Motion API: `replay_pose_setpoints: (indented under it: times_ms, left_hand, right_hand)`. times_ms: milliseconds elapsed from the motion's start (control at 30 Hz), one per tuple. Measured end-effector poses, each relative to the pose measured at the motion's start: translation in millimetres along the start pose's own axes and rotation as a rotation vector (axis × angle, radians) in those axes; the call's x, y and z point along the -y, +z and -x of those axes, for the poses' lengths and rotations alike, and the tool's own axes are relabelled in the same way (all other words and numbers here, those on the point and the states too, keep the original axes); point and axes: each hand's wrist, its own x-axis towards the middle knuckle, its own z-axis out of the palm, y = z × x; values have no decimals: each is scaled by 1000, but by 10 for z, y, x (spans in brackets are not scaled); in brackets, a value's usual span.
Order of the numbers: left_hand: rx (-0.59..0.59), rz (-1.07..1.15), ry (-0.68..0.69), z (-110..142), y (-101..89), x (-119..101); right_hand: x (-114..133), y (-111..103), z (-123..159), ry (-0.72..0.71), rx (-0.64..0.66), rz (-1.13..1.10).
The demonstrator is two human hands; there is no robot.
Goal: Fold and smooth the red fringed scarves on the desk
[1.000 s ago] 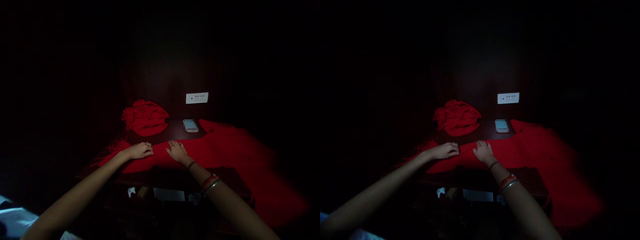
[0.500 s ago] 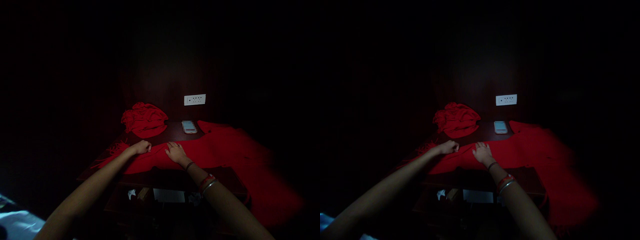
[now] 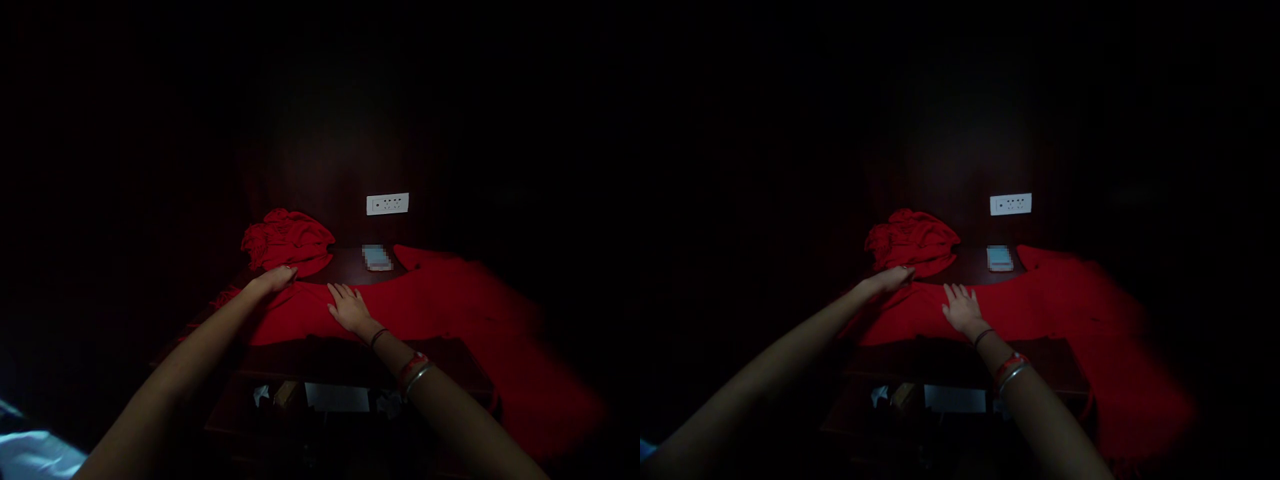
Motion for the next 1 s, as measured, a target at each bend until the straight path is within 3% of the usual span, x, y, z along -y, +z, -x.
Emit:
replay_pose_setpoints:
  times_ms: [167,267,467,667,833,1000]
  left_hand:
    - [58,104,84,-49,250,53]
    - [104,177,79,31,296,127]
    - [256,288,-166,267,152,247]
    - [366,207,-215,365,5,329]
    - [269,197,-230,425,-6,316]
    - [128,145,-170,541,123,51]
  right_hand:
    - [-32,14,-35,40,148,25]
    - [-51,19,-57,54,197,36]
    - [-53,7,-58,66,226,31]
    - [-50,-3,-45,69,214,46]
    - [-53,9,-44,53,180,56]
    - [-59,15,-43,42,151,65]
